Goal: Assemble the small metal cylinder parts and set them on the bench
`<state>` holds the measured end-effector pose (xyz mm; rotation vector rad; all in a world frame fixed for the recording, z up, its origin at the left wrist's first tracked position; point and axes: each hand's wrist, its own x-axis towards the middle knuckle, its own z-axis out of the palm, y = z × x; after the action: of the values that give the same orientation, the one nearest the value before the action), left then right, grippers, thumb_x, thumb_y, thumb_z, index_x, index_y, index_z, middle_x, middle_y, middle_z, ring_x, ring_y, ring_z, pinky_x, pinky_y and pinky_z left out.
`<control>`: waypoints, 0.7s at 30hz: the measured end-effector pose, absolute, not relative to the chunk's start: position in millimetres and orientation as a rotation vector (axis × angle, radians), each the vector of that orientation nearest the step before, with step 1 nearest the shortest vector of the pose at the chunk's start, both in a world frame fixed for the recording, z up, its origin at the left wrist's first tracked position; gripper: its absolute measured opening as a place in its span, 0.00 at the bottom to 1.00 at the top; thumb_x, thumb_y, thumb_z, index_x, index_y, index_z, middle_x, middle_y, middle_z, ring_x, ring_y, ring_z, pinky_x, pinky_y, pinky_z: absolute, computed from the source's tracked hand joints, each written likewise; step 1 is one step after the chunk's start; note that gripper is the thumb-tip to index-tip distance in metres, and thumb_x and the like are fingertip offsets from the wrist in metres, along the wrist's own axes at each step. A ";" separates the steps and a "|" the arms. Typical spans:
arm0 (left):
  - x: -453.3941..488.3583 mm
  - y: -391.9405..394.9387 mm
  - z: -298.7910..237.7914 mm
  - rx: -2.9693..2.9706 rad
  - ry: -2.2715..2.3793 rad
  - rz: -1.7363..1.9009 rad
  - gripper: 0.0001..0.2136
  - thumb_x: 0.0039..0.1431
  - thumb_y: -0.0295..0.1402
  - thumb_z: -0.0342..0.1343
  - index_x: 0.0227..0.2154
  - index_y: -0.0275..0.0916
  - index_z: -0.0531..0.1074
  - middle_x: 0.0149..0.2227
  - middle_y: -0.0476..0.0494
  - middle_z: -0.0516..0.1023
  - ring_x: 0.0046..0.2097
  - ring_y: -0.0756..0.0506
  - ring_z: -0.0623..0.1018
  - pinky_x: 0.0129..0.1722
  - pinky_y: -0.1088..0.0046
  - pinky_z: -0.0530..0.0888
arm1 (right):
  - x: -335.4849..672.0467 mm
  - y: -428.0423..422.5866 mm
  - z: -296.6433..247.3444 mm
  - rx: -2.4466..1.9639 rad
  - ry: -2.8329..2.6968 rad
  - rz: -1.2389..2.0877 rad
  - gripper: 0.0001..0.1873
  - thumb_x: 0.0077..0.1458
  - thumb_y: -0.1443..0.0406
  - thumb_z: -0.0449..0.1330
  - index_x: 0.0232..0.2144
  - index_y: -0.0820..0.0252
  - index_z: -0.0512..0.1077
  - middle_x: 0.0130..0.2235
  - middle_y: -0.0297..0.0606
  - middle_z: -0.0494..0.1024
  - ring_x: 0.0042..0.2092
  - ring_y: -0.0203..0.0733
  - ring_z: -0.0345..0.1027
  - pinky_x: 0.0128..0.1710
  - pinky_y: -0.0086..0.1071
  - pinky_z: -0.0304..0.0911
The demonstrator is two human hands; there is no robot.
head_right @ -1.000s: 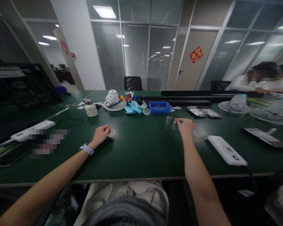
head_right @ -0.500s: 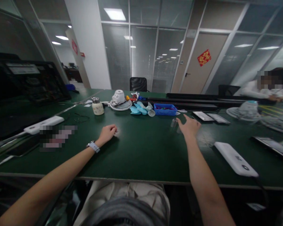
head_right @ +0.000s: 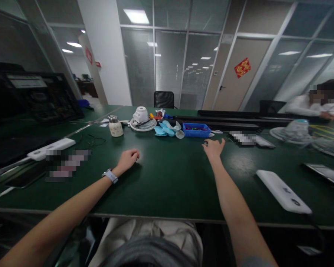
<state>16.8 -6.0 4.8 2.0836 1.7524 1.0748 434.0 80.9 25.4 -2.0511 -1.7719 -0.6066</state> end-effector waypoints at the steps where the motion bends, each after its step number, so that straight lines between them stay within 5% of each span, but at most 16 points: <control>1: 17.2 -6.5 5.3 2.081 1.753 1.075 0.12 0.54 0.31 0.44 0.21 0.40 0.71 0.22 0.49 0.74 0.27 0.47 0.72 0.29 0.73 0.63 | 427.0 76.8 25.4 -1.996 -1.770 -0.587 0.19 0.55 0.56 0.57 0.46 0.58 0.75 0.36 0.44 0.79 0.41 0.49 0.68 0.53 0.49 0.40; 6: 21.9 -13.5 12.2 2.105 1.683 1.115 0.12 0.55 0.30 0.44 0.23 0.39 0.71 0.24 0.49 0.74 0.29 0.48 0.72 0.31 0.73 0.65 | 347.3 39.3 28.1 -1.507 -1.886 -0.195 0.28 0.53 0.54 0.60 0.54 0.55 0.65 0.36 0.39 0.80 0.44 0.48 0.71 0.54 0.49 0.45; 12: 37.6 -30.6 25.4 2.168 1.356 1.349 0.11 0.57 0.37 0.55 0.40 0.39 0.70 0.41 0.42 0.79 0.45 0.44 0.76 0.46 0.66 0.70 | 250.2 -10.3 31.9 -1.042 -2.142 0.270 0.38 0.46 0.55 0.67 0.57 0.52 0.59 0.34 0.32 0.79 0.44 0.44 0.72 0.57 0.48 0.47; 21: 49.9 -32.8 26.6 2.198 1.220 1.249 0.17 0.54 0.40 0.59 0.45 0.40 0.69 0.44 0.40 0.79 0.47 0.40 0.78 0.47 0.62 0.72 | 233.0 -16.9 11.0 -0.961 -1.985 0.608 0.33 0.46 0.60 0.66 0.54 0.55 0.60 0.37 0.35 0.76 0.39 0.40 0.73 0.42 0.35 0.65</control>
<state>49.9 -32.8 26.6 2.1976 1.2203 1.2488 233.0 -16.9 11.0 -0.9606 -1.9853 0.6084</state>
